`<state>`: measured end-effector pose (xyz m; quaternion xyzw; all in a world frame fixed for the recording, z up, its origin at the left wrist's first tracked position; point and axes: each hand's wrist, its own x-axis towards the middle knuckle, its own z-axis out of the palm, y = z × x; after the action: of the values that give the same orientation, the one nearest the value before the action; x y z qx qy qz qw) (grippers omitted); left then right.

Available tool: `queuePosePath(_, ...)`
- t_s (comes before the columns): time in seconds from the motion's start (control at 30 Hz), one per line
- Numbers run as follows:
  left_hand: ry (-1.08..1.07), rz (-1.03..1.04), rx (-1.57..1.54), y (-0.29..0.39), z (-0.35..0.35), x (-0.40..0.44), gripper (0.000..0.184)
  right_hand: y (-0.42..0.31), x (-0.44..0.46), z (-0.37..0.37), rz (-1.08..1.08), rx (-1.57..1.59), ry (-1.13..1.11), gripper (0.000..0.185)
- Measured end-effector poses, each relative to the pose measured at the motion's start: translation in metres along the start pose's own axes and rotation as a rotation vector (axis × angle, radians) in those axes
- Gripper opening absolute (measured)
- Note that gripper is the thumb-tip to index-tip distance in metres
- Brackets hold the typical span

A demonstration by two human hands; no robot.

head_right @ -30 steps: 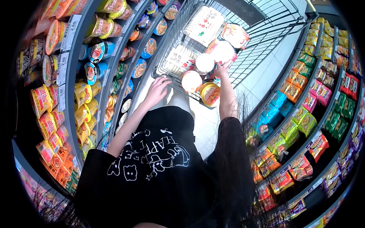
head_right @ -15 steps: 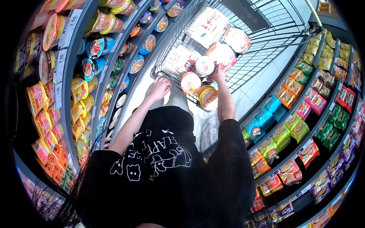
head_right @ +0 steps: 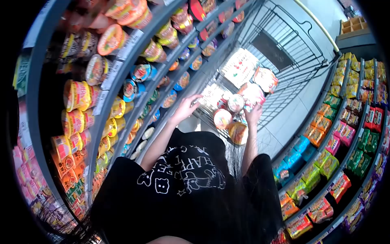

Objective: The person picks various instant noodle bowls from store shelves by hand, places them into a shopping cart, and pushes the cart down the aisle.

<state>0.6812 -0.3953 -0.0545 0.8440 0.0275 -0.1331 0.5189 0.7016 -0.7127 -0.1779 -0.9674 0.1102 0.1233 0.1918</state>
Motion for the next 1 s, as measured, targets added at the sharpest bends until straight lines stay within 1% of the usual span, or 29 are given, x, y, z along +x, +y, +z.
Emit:
queuePosePath(0.03,0.118,0.135,0.024,0.025,-0.021,0.007,0.027,-0.007,-0.008,-0.001,-0.022,0.003,0.091,0.075)
queuePosePath(0.07,0.262,0.244,0.111,0.035,-0.038,0.014,0.028,-0.013,-0.016,0.001,-0.032,0.05,0.124,0.075)
queuePosePath(0.1,0.383,0.289,0.129,0.06,-0.063,0.02,0.029,-0.019,-0.023,0.002,-0.04,0.095,0.157,0.074)
queuePosePath(0.13,0.534,0.329,0.224,0.083,-0.086,0.023,0.031,-0.033,-0.033,-0.002,0.012,0.117,0.156,0.077)
queuePosePath(0.17,0.826,0.437,0.342,0.123,-0.134,0.033,0.034,-0.054,-0.046,-0.007,0.007,0.204,0.072,0.078)
queuePosePath(0.2,0.938,0.541,0.474,0.144,-0.162,0.041,0.041,-0.062,-0.053,-0.003,-0.003,0.225,0.051,0.077)
queuePosePath(0.23,0.984,0.543,0.524,0.159,-0.188,0.047,0.051,-0.067,-0.06,0.002,-0.01,0.241,0.029,0.076)
queuePosePath(0.27,1.012,0.609,0.651,0.175,-0.215,0.056,0.055,-0.072,-0.065,0.009,0.008,0.275,0.009,0.074)
queuePosePath(0.3,1.039,0.674,0.775,0.188,-0.239,0.066,0.06,-0.074,-0.066,0.016,-0.082,0.326,0.023,0.073)
queuePosePath(0.37,0.798,0.286,0.825,0.199,-0.274,0.083,0.069,-0.082,-0.07,0.029,-0.16,0.31,0.044,0.072)
queuePosePath(0.4,0.793,0.294,0.825,0.193,-0.29,0.098,0.069,-0.09,-0.075,0.024,-0.158,0.27,0.034,0.073)
queuePosePath(0.47,0.371,0.206,0.648,0.177,-0.316,0.129,0.079,-0.095,-0.078,0.02,-0.163,0.264,0.024,0.072)
queuePosePath(0.5,0.36,0.216,0.652,0.172,-0.324,0.139,0.079,-0.097,-0.077,0.02,-0.172,0.253,0.012,0.072)
queuePosePath(0.57,0.325,0.39,0.833,0.165,-0.326,0.15,0.083,-0.098,-0.077,0.015,-0.168,0.276,0.037,0.07)
queuePosePath(0.6,0.337,0.364,0.871,0.163,-0.325,0.152,0.08,-0.1,-0.078,0.011,-0.143,0.293,0.053,0.069)
queuePosePath(0.63,0.255,0.417,0.703,0.156,-0.326,0.16,0.074,-0.102,-0.081,0.007,-0.115,0.306,0.067,0.069)
queuePosePath(0.7,0.23,0.295,0.661,0.165,-0.321,0.153,0.069,-0.097,-0.082,0.008,-0.072,0.35,0.082,0.068)
queuePosePath(0.73,0.264,0.357,0.646,0.167,-0.317,0.148,0.066,-0.095,-0.085,0.003,-0.059,0.364,0.055,0.07)
queuePosePath(0.77,0.304,0.417,0.63,0.165,-0.316,0.146,0.064,-0.092,-0.086,0.002,-0.033,0.399,0.073,0.069)
queuePosePath(0.8,0.388,0.525,0.733,0.154,-0.325,0.155,0.065,-0.09,-0.089,0.0,-0.002,0.418,0.089,0.069)
queuePosePath(0.83,0.466,0.586,0.9,0.159,-0.326,0.15,0.067,-0.089,-0.09,-0.007,0.026,0.438,0.107,0.068)
queuePosePath(0.9,0.616,0.452,0.811,0.192,-0.291,0.101,0.067,-0.085,-0.094,-0.018,0.048,0.482,0.146,0.067)
queuePosePath(0.93,0.67,0.551,0.922,0.195,-0.275,0.083,0.067,-0.083,-0.096,-0.022,0.053,0.528,0.181,0.066)
queuePosePath(0.97,0.725,0.654,1.031,0.198,-0.262,0.071,0.068,-0.082,-0.097,-0.026,0.061,0.501,0.214,0.062)
queuePosePath(1.0,0.5,0.673,0.723,0.195,-0.25,0.065,0.067,-0.083,-0.098,-0.033,0.057,0.556,0.213,0.061)
